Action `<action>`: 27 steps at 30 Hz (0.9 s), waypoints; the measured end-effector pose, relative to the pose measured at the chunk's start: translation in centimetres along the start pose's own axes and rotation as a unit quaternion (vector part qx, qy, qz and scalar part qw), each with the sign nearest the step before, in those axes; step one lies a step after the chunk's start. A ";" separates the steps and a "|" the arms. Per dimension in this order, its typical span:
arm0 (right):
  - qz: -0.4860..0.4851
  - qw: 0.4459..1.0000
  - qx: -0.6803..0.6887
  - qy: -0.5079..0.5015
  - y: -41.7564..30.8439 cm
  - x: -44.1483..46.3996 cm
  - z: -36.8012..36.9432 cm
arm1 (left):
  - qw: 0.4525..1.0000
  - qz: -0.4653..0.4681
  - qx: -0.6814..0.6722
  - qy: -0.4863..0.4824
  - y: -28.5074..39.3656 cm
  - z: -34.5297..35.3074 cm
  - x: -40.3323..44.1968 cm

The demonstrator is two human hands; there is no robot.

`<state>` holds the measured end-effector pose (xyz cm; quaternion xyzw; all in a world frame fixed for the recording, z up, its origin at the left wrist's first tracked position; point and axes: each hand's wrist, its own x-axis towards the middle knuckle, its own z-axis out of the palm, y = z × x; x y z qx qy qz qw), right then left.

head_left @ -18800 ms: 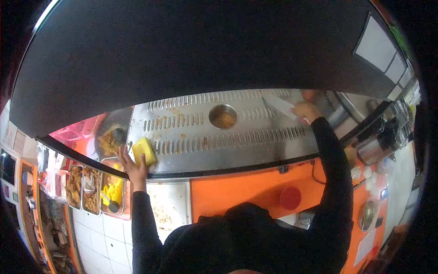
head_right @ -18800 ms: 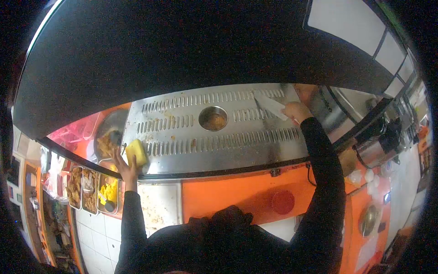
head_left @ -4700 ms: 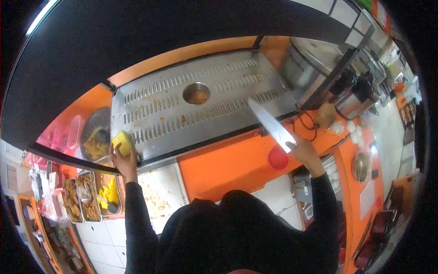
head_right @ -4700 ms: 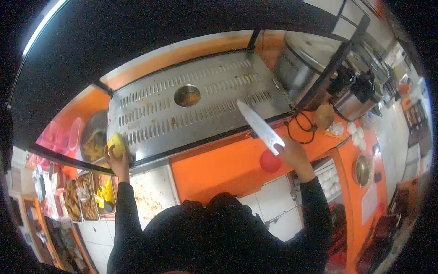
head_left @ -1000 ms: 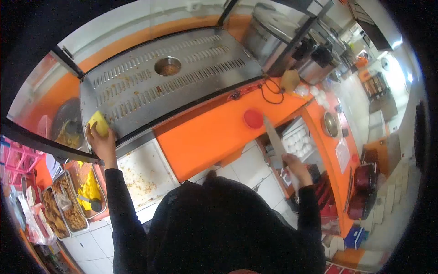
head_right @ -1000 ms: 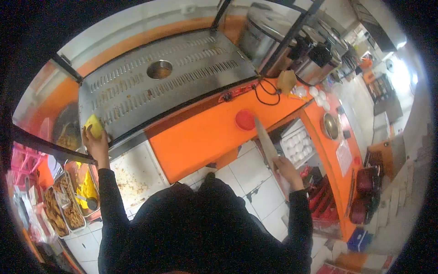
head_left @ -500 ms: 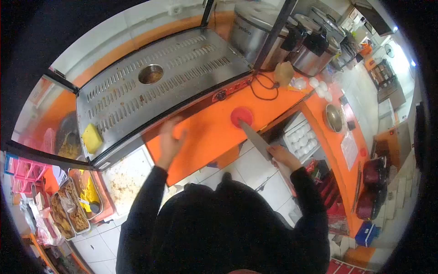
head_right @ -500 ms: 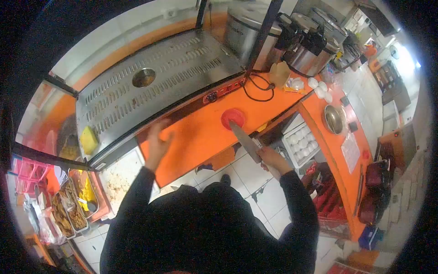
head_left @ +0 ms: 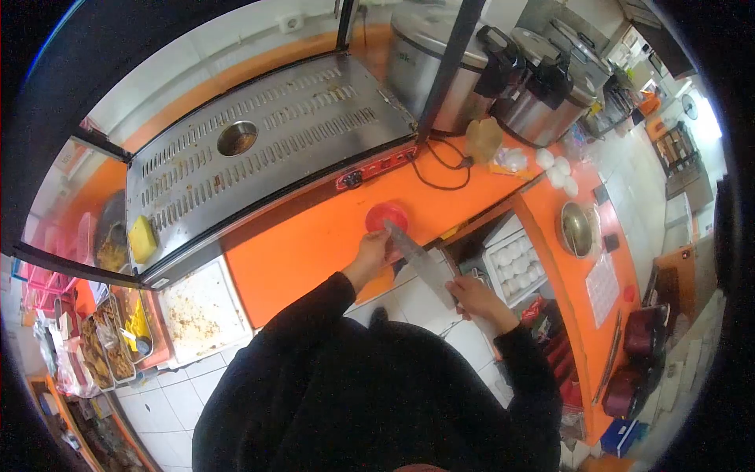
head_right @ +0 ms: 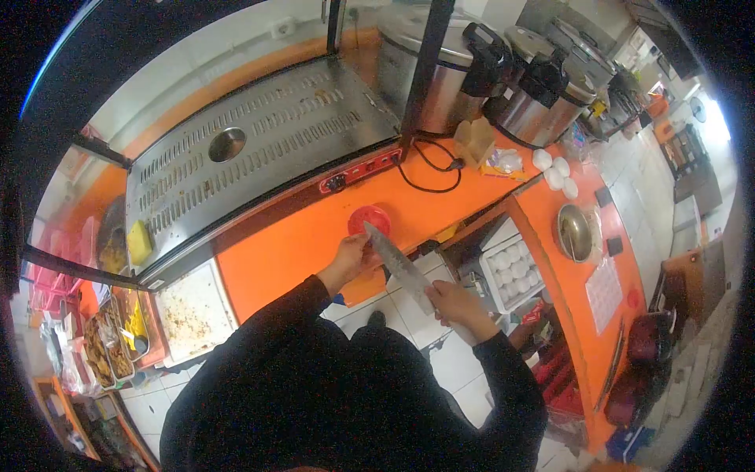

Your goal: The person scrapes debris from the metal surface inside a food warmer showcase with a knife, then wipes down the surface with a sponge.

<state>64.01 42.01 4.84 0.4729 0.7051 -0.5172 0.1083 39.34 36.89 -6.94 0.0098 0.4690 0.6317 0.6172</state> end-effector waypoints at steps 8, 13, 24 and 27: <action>-0.061 0.994 -0.088 -0.009 1.3 -0.6 -1.5 | 0.989 0.102 0.033 0.098 -0.1 0.3 4.2; -0.089 0.977 -0.183 0.056 3.0 -1.3 -1.7 | 0.920 0.224 0.308 0.093 3.2 -0.2 4.4; -0.208 0.939 -0.213 0.172 3.8 -0.3 -2.9 | 0.487 0.349 0.793 0.109 6.4 0.3 -2.0; -0.195 0.959 -0.189 0.078 -0.7 1.5 -2.7 | 0.526 0.353 0.756 0.168 5.6 -3.8 -6.2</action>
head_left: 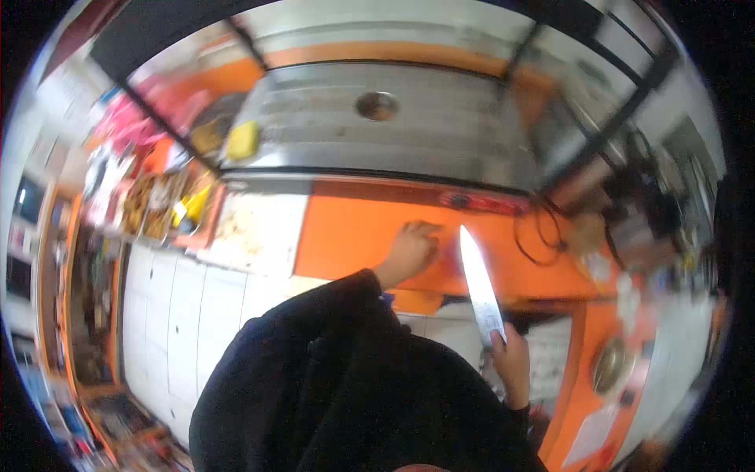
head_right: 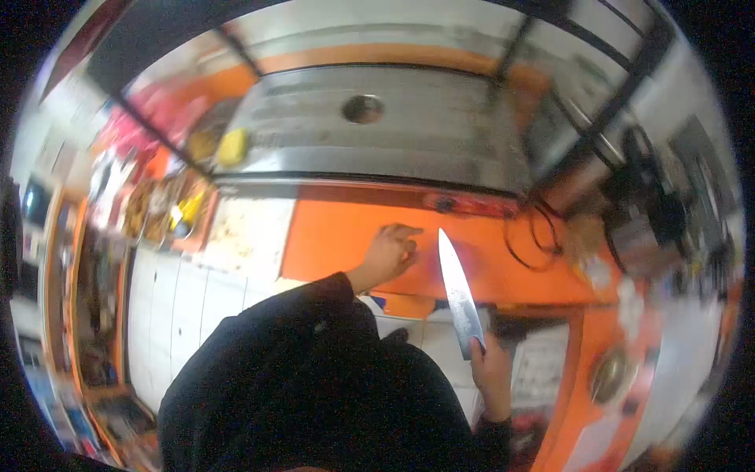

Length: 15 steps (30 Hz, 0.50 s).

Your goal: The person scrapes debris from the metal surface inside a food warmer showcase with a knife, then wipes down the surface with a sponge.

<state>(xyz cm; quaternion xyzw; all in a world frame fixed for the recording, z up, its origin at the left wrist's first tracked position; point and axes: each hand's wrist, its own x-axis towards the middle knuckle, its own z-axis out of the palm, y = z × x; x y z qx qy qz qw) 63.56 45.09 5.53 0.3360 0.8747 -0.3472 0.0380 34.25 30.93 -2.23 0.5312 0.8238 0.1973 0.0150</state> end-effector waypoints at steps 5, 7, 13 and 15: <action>-0.177 0.980 -0.031 -0.092 -9.9 7.6 5.1 | 0.983 -0.139 0.015 0.123 -6.1 0.1 -11.4; -0.239 0.957 -0.046 -0.155 -13.2 11.3 10.7 | 0.966 -0.219 0.011 0.134 -8.1 -1.4 -16.7; -0.394 0.897 -0.074 -0.187 -23.7 19.3 27.1 | 0.890 -0.429 -0.003 0.152 -11.6 -4.7 -31.7; -0.408 0.887 -0.121 -0.181 -26.8 20.4 29.9 | 0.871 -0.472 0.003 0.134 -12.2 -4.2 -37.1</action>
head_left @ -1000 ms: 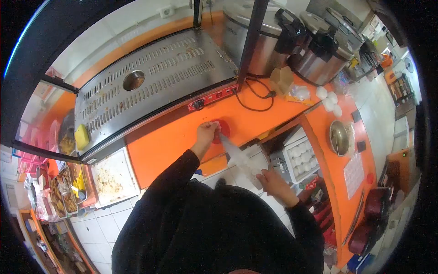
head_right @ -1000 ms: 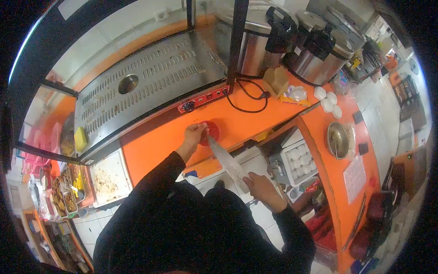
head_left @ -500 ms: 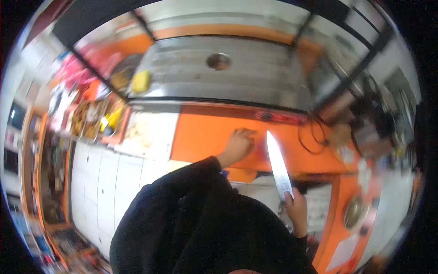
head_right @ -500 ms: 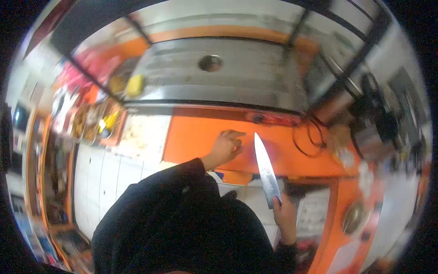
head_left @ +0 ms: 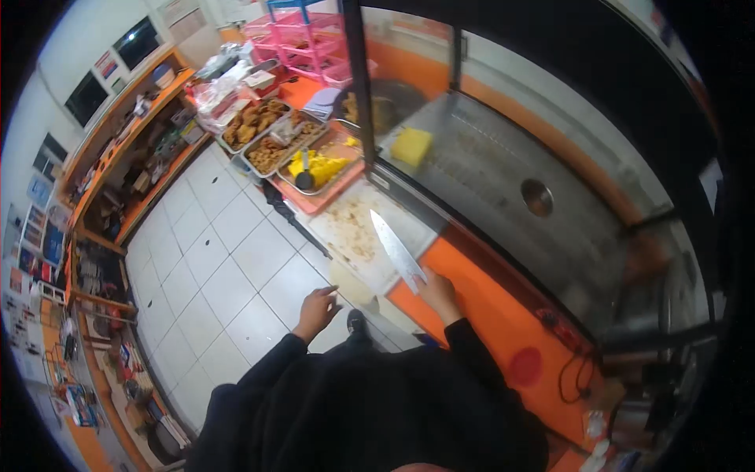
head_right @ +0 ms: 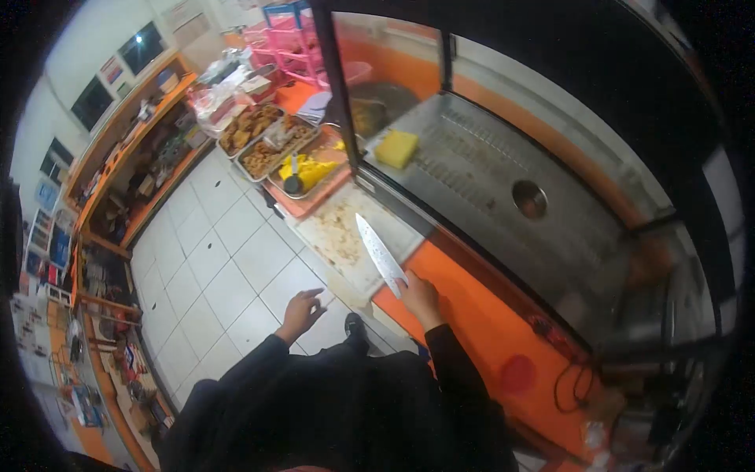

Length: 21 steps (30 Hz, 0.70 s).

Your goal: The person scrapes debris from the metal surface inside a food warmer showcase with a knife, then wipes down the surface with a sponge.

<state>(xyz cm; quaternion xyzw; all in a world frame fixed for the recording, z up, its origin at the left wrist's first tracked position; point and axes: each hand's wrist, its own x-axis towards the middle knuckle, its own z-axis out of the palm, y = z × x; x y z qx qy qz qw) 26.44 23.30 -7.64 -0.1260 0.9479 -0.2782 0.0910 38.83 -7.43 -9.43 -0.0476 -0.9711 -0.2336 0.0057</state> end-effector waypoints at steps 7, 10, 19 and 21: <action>-0.144 0.958 -0.160 0.187 -1.9 6.6 0.7 | 0.971 -0.206 -0.114 0.040 -9.8 -3.0 -5.7; -0.055 0.970 -0.165 0.171 -6.8 12.9 -5.9 | 0.975 -0.167 -0.110 0.093 -13.3 -4.3 -2.3; 0.221 0.941 -0.111 0.230 -13.4 29.4 -10.0 | 0.971 0.105 -0.151 0.156 -9.5 -14.4 18.8; 0.233 0.933 -0.101 0.254 -13.2 30.6 -9.0 | 0.956 0.136 -0.193 0.172 -7.4 -15.5 24.0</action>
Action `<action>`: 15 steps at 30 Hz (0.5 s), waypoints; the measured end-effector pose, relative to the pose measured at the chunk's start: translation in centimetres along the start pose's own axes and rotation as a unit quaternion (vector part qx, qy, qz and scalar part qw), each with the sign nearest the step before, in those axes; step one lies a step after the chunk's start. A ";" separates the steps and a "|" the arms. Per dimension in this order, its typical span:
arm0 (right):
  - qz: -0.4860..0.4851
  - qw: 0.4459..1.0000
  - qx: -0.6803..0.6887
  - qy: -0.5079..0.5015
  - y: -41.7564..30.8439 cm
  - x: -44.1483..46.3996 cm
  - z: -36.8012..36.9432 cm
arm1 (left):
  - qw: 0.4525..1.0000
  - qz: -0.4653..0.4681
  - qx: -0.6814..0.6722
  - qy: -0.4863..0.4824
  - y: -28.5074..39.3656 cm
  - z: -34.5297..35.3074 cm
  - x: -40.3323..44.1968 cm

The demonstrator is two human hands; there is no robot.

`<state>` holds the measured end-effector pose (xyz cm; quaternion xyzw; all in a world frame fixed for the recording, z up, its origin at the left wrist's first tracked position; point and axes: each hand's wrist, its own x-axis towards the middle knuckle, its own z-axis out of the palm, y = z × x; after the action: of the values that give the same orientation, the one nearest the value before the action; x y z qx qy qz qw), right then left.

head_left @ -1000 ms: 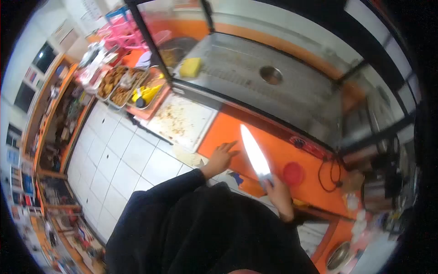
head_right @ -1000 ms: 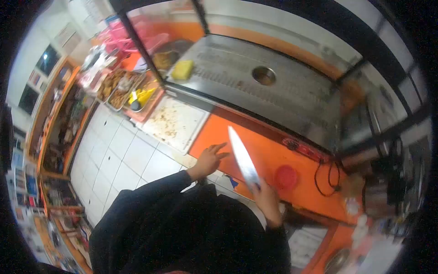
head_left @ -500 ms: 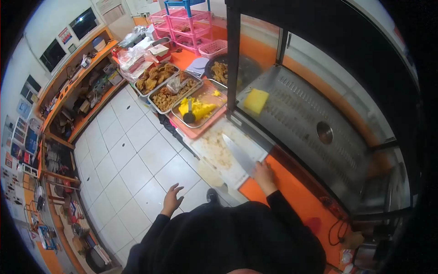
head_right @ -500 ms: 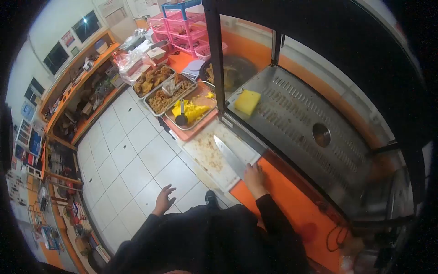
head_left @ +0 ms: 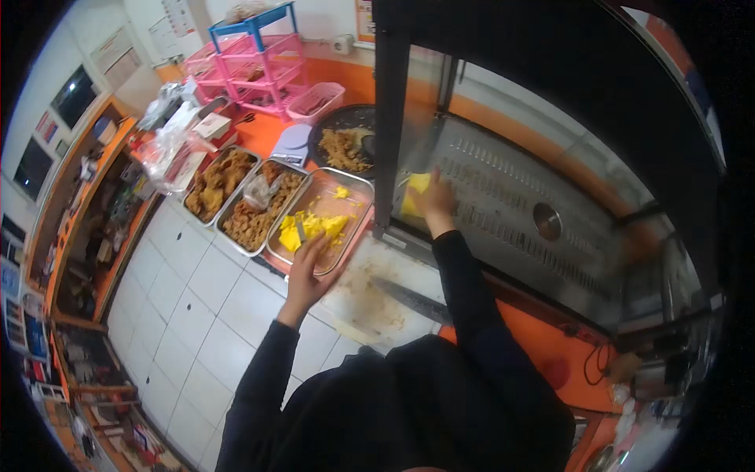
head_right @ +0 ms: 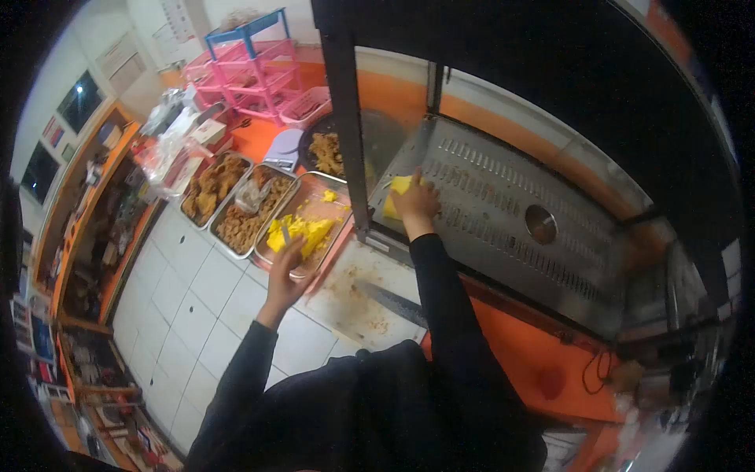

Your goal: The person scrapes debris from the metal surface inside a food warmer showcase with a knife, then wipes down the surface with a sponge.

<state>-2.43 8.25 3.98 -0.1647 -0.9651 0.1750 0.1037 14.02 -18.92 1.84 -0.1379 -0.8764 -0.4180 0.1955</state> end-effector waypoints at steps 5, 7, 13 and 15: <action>-0.130 0.970 0.203 -0.027 0.2 1.4 -0.4 | 0.963 0.222 0.025 0.148 8.4 2.0 13.1; -0.227 0.933 0.264 -0.091 0.7 2.6 0.7 | 0.932 0.279 0.060 0.223 11.3 3.3 16.4; -0.154 0.967 0.201 -0.036 11.4 7.2 1.2 | 0.882 0.297 0.061 0.362 11.4 8.4 20.8; -0.075 0.973 0.212 0.044 18.1 8.4 -1.6 | 0.883 0.296 0.046 0.361 11.4 8.6 20.6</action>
<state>-4.68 27.77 -0.07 -0.0737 -0.9101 0.3601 0.1916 -1.58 -3.57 14.12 -0.2213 -0.6819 -0.3204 0.6192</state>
